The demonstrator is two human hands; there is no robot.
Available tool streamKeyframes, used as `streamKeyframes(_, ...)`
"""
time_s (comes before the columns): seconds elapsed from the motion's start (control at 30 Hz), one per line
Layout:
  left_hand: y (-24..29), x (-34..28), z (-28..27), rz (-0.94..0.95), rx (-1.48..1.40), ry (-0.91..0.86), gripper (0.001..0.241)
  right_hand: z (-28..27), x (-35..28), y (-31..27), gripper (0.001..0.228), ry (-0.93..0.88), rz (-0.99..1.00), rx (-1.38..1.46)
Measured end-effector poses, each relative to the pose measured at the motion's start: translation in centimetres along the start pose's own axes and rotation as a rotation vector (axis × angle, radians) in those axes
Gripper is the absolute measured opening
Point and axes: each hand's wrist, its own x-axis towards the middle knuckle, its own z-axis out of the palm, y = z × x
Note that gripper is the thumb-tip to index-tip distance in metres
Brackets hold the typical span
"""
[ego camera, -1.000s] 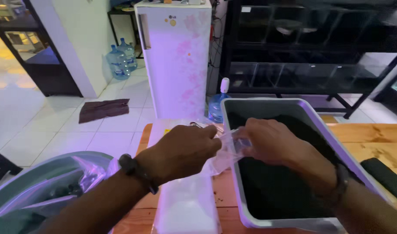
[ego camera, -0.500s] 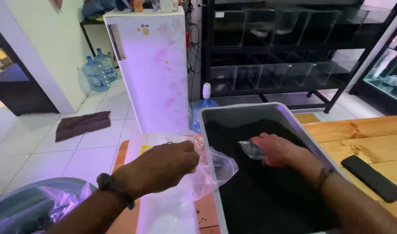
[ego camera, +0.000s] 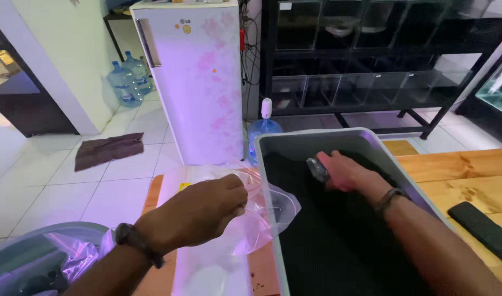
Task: The person scoops a dark substrate into small plastic bags using a plastic scoop, seals the bags, and places them into a large plastic tub.
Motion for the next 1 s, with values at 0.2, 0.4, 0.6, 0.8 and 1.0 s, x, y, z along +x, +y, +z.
streamKeyframes(0.2,-0.7,-0.1,-0.1,-0.024,0.006,0.002,0.02,1.4,4.3,-0.4,0.071,-0.021,-0.056,0.006)
streamKeyframes(0.4,-0.5,-0.1,-0.4,0.07,-0.1,0.049,0.014,1.9,1.6,-3.9,0.08,-0.068,-0.207,0.074)
streamKeyframes(0.6,0.6,0.0,-0.7,0.154,-0.086,0.054,0.017,2.7,-0.9,-3.0,0.053,-0.086,-0.107,0.288)
streamKeyframes(0.8,2.4,-0.1,-2.7,0.151,-0.161,0.027,0.014,1.3,-6.2,-2.3,0.086,-0.185,-0.185,0.905)
streamKeyframes(1.0,4.0,1.2,-4.0,0.137,-0.133,-0.033,0.015,0.8,-7.2,1.9,0.109,-0.116,-0.273,1.099)
